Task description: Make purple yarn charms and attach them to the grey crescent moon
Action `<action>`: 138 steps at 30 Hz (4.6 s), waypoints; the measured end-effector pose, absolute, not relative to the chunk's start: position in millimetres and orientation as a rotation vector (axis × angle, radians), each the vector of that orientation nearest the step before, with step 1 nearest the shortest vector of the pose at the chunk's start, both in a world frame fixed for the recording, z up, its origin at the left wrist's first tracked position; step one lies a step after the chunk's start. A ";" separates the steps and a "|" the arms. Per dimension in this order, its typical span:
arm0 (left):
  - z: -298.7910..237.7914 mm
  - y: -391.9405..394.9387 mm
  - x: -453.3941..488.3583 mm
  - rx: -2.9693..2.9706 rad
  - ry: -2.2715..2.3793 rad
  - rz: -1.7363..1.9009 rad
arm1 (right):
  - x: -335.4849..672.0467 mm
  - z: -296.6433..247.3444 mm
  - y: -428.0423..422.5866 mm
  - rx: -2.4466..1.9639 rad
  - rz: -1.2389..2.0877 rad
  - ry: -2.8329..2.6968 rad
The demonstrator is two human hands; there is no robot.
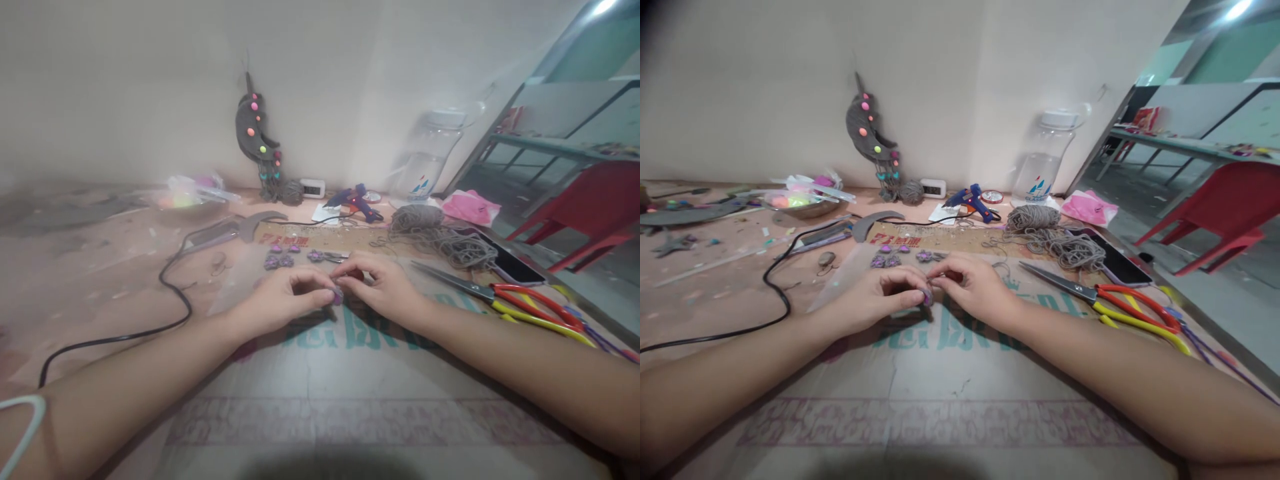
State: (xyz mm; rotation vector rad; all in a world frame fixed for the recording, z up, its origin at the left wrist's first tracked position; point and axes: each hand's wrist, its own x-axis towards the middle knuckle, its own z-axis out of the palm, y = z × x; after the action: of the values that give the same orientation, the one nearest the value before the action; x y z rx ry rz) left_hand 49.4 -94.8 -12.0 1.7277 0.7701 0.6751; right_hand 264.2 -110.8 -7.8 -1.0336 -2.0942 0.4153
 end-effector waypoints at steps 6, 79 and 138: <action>-11.7 -94.3 51.8 1.631 0.805 0.849 | 265.2 -8.9 -110.7 -1.146 0.383 -1.970; -11.3 -102.9 51.4 2.035 1.000 0.842 | 264.2 -2.5 -120.6 -1.086 0.190 -2.158; -8.9 -102.5 55.7 1.779 1.097 0.730 | 267.5 -8.9 -115.1 -1.084 0.557 -1.852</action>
State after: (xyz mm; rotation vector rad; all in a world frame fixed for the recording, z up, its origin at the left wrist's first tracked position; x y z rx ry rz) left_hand 55.7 -102.5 -8.9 1.7788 1.0975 0.7298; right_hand 267.5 -115.1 -8.9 -1.0840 -1.8522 0.5573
